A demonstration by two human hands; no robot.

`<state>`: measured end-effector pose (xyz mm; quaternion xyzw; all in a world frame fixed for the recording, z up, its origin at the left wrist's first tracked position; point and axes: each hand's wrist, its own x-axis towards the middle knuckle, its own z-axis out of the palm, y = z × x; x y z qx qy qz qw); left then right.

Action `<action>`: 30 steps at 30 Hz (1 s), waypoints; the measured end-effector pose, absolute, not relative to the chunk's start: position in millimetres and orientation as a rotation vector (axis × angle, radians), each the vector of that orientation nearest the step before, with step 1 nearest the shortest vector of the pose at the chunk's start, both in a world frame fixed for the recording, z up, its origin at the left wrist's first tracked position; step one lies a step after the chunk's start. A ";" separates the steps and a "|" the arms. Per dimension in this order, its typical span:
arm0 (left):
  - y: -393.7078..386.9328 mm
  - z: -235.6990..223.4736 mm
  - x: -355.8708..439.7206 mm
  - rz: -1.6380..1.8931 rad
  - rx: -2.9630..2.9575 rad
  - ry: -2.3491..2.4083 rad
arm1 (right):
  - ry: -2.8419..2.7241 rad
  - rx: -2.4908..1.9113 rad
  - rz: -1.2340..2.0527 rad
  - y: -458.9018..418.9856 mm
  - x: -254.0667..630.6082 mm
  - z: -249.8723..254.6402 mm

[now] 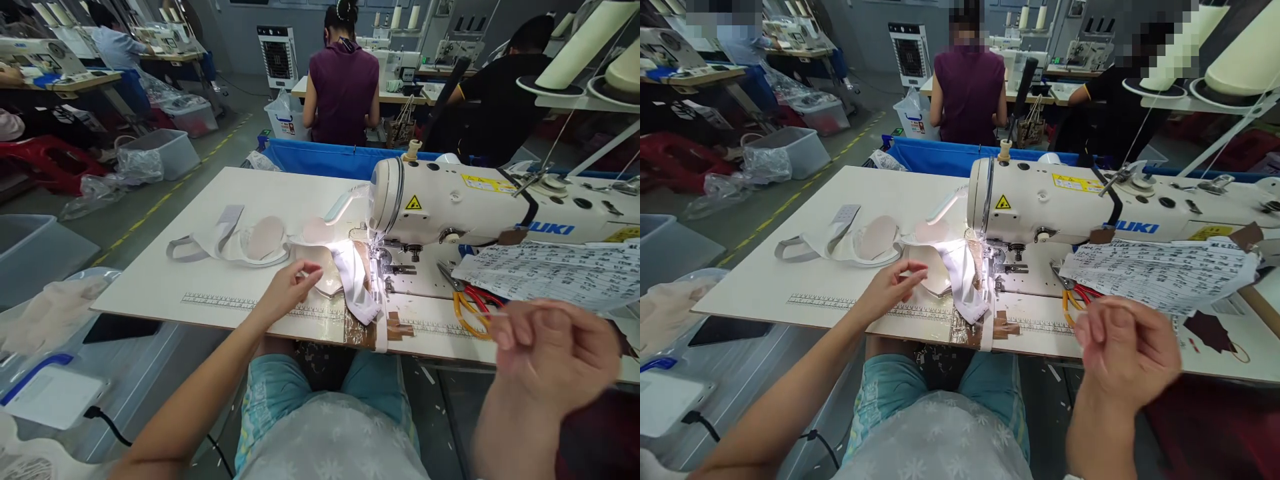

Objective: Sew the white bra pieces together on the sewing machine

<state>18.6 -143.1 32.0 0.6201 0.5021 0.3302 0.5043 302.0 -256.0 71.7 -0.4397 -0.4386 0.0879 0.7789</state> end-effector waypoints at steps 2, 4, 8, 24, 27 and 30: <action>-125.7 27.8 34.0 0.877 1.424 1.192 | -0.966 -0.997 -0.021 -261.7 305.1 69.7; -110.3 23.7 50.3 0.865 1.351 1.120 | -1.092 -1.167 -0.009 -262.1 299.0 62.4; -87.9 23.9 67.9 0.805 1.106 1.055 | -1.734 -1.358 0.342 -235.5 265.9 43.9; -57.4 16.5 60.5 0.679 1.083 0.948 | -1.709 -1.455 0.301 -123.7 218.0 0.0; -59.6 15.6 60.7 0.666 1.084 0.930 | -1.677 -1.440 0.366 -122.4 217.3 0.0; -61.2 16.8 61.0 0.634 1.062 0.930 | -1.677 -1.418 0.417 -120.6 217.2 -1.1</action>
